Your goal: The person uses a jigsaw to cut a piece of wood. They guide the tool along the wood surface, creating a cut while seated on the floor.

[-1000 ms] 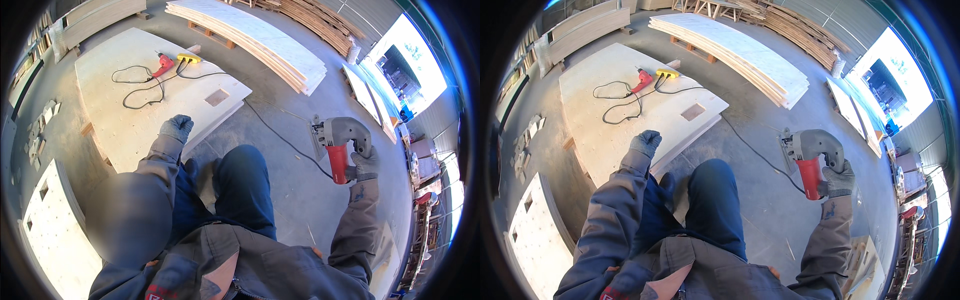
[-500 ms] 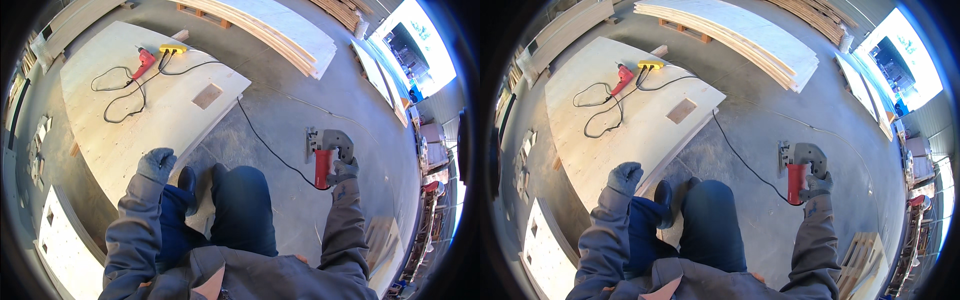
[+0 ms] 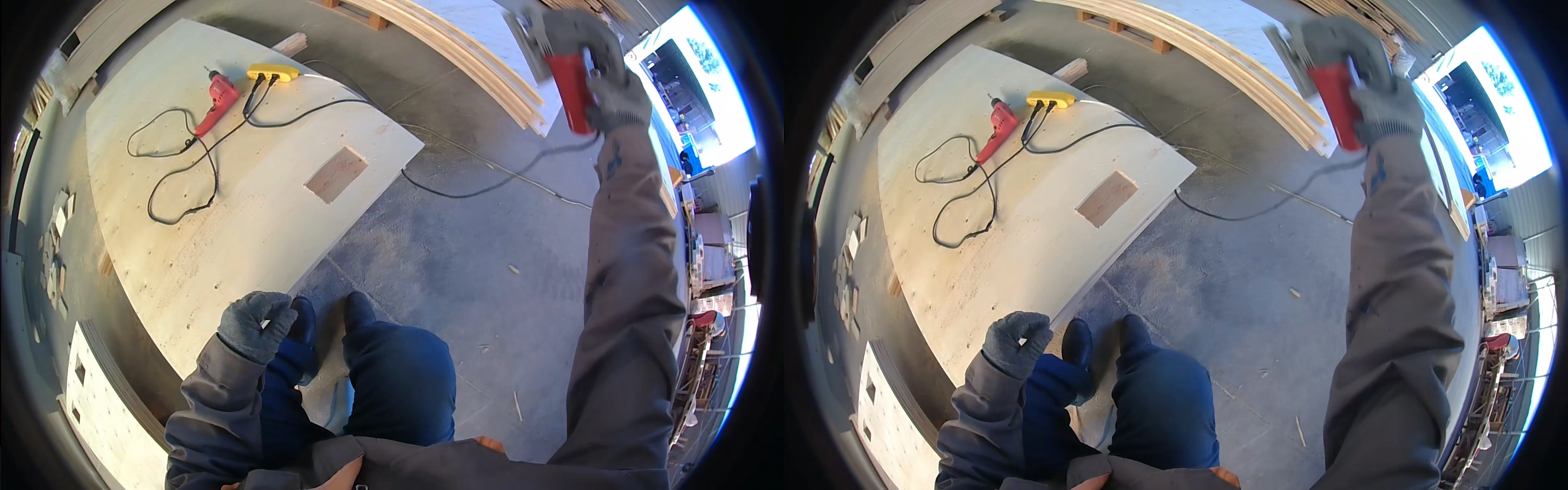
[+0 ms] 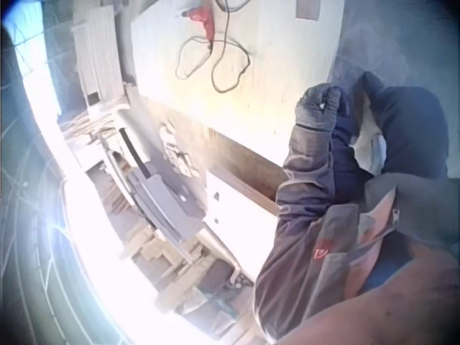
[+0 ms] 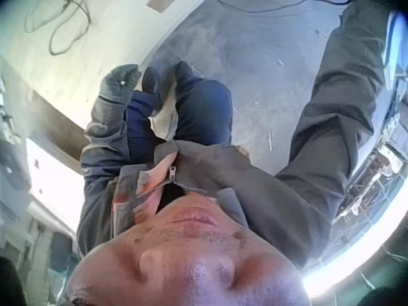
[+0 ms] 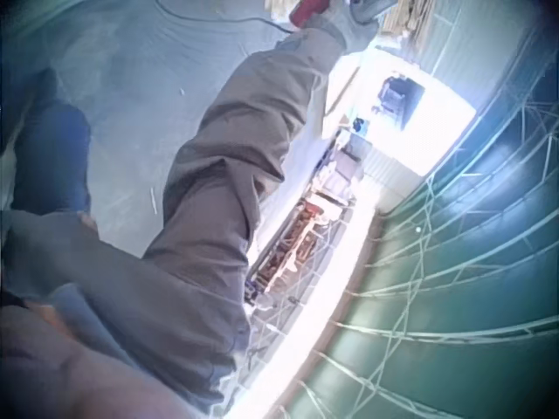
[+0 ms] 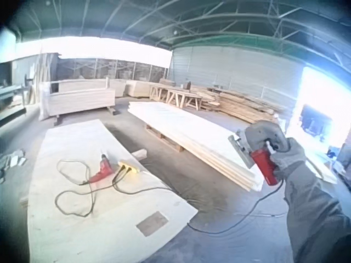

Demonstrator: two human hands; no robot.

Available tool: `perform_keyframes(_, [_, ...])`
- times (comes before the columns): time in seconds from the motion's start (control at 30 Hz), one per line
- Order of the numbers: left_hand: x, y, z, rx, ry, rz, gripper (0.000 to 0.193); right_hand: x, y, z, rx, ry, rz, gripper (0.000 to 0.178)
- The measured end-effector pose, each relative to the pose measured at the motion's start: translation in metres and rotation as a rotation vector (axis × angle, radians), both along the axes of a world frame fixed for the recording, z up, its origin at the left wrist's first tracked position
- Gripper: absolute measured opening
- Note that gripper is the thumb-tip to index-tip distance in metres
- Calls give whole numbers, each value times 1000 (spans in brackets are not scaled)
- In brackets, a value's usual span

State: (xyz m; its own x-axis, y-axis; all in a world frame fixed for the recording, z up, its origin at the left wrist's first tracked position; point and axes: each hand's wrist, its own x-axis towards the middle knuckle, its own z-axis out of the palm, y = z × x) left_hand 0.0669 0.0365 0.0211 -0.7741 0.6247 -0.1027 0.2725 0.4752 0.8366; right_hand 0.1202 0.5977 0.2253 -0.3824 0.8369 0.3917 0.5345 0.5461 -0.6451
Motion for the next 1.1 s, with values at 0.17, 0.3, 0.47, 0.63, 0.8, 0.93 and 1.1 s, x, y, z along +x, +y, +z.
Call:
perform_keyframes(0.17, [13,22,-9,39,209,-112,22,-10,-103,148,238,268,398,49])
perform_keyframes(0.3, [27,-6,-5,-50,308,-116,22,11,-198,207,310,459,657,42])
perform_keyframes(0.47, [43,-30,-21,-95,365,-151,24,85,-311,295,430,511,807,34])
perform_keyframes(0.63, [56,-56,2,-48,429,-140,27,170,-385,382,334,357,619,101])
perform_keyframes(0.8, [70,-85,3,-18,467,-132,27,238,-368,401,386,51,359,48])
perform_keyframes(0.93, [83,-107,18,-83,443,-125,27,290,-385,372,453,-20,293,40])
perform_keyframes(1.1, [73,-133,4,-12,434,-9,26,331,-341,294,336,-72,418,65])
